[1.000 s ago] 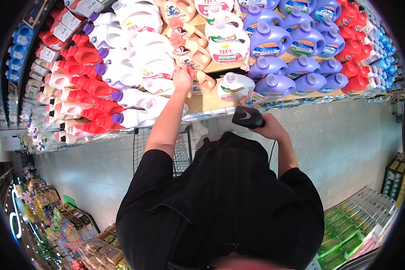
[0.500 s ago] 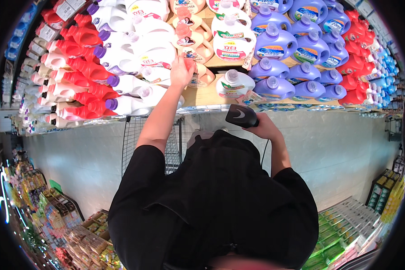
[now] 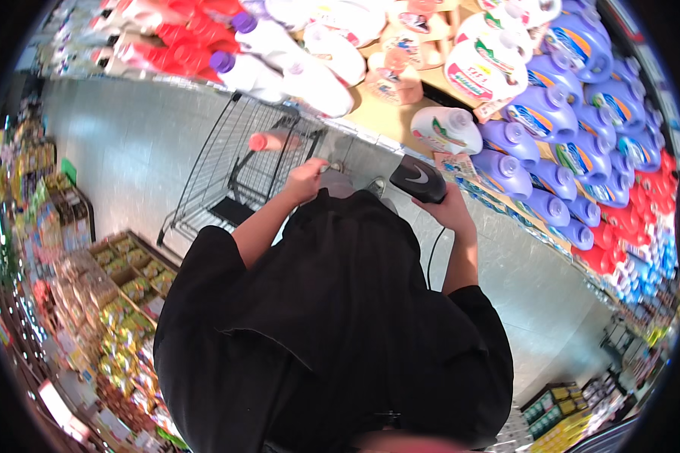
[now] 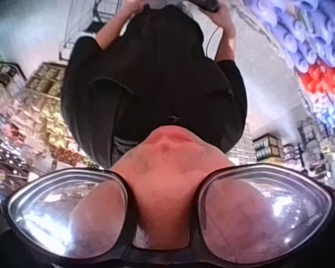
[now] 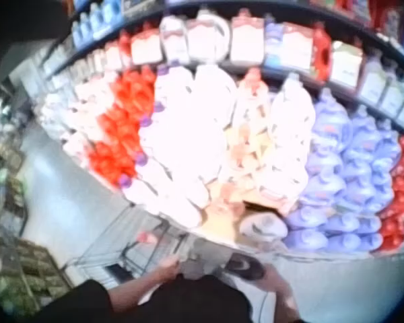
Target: Scan various detergent and household cleaner bottles using a handheld scanner.
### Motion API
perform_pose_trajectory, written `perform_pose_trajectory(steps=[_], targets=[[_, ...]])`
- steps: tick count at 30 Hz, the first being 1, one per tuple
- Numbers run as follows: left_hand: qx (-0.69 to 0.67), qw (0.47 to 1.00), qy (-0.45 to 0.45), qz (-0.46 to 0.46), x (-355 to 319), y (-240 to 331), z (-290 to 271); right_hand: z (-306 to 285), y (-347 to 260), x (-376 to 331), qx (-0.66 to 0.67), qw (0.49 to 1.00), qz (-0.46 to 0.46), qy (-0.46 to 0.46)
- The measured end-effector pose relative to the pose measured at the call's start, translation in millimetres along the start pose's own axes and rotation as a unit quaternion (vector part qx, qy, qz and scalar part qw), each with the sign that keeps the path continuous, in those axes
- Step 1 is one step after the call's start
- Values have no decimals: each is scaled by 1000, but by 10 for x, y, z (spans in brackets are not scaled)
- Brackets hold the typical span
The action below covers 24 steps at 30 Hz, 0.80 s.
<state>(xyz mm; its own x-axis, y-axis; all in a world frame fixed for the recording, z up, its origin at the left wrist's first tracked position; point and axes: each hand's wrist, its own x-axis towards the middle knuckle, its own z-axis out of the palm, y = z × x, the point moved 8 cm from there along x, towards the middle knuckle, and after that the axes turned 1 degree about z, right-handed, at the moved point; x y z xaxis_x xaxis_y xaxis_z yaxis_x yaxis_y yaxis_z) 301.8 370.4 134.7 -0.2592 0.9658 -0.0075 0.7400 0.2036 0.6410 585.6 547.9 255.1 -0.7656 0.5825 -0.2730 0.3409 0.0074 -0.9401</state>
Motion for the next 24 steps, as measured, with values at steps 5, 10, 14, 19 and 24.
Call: perform_pose_trajectory(steps=[5,10,14,19,24], targets=[[59,935,34,-347,-1194,-1522,-132,401,-87,441,-16,997,14,-77],[-125,790,150,-581,-2111,-2800,71,898,-558,844,-38,992,-9,-122],[-355,702,124,-605,-1671,-2762,157,1268,-711,1099,-58,989,-1,-134],[-408,695,27,-591,-1078,-2961,401,1599,-862,1211,-106,988,55,-98],[-516,602,22,-609,-558,-3249,705,1934,-884,1118,-93,985,94,-108]])
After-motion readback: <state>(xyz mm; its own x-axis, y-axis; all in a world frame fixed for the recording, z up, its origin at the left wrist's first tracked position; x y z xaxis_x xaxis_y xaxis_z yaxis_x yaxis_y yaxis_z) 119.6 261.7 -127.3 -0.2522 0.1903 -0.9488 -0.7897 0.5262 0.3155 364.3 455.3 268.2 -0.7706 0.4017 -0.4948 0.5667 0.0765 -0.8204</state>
